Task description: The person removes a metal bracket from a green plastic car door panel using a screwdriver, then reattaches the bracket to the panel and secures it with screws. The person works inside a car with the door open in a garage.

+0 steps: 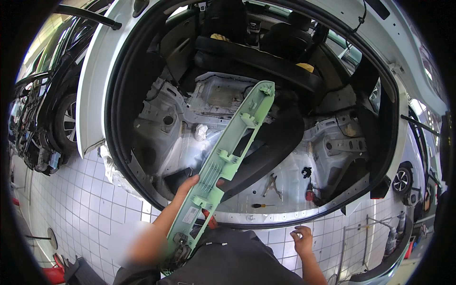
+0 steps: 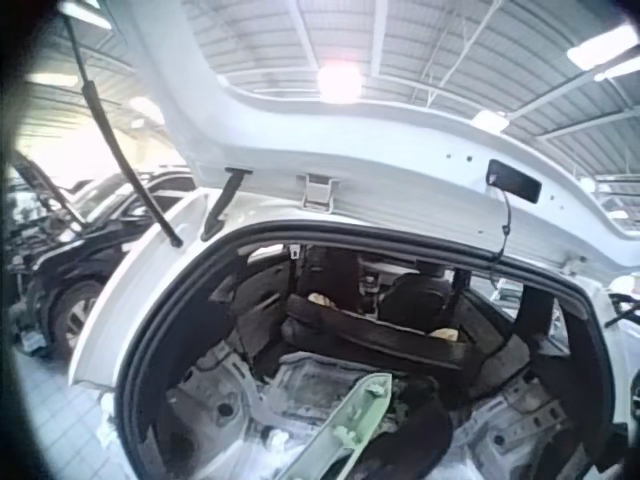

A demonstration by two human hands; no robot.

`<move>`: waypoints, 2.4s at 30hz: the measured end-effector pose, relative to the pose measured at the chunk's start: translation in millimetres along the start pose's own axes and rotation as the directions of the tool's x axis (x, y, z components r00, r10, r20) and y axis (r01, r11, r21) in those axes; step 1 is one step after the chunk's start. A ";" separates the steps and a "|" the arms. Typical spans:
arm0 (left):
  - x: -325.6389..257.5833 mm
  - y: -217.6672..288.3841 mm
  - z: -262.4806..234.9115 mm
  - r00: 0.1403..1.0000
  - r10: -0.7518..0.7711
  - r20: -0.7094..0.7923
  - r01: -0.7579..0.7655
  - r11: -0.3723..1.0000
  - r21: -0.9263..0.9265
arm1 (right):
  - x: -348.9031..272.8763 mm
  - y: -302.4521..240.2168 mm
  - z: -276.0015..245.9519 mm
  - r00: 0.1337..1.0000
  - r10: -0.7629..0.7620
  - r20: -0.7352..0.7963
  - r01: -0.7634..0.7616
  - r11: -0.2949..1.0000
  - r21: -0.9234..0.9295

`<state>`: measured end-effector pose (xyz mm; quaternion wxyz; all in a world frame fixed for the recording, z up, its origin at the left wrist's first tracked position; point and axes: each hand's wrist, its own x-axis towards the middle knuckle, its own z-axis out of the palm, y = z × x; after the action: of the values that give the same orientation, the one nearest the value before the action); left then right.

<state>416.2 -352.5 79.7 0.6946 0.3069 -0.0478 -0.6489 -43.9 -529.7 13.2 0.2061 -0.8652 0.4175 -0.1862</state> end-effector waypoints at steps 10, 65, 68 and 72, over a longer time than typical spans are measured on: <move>-32.6 -25.1 21.6 0.983 -0.165 -0.082 0.176 0.973 0.149 | 99.7 -77.8 -24.9 0.996 0.036 -0.085 -0.016 0.974 0.224; -51.5 -59.5 19.3 0.993 -0.117 -0.021 0.118 0.956 0.267 | 222.6 -220.2 -16.0 0.948 -0.262 -0.179 0.314 0.856 0.411; -51.0 -57.4 32.7 0.992 -0.115 -0.044 0.123 0.935 0.333 | 222.5 -212.8 -19.7 0.957 -0.230 -0.175 0.284 0.863 0.419; -45.7 -57.9 37.0 0.994 -0.109 -0.026 0.111 0.917 0.382 | 221.9 -208.1 -24.9 0.966 -0.208 -0.156 0.254 0.881 0.398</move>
<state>341.5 -321.6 96.5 0.5838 0.4400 -0.1550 -0.6644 207.3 -594.1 174.2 0.3384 -0.8336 0.2728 -0.3408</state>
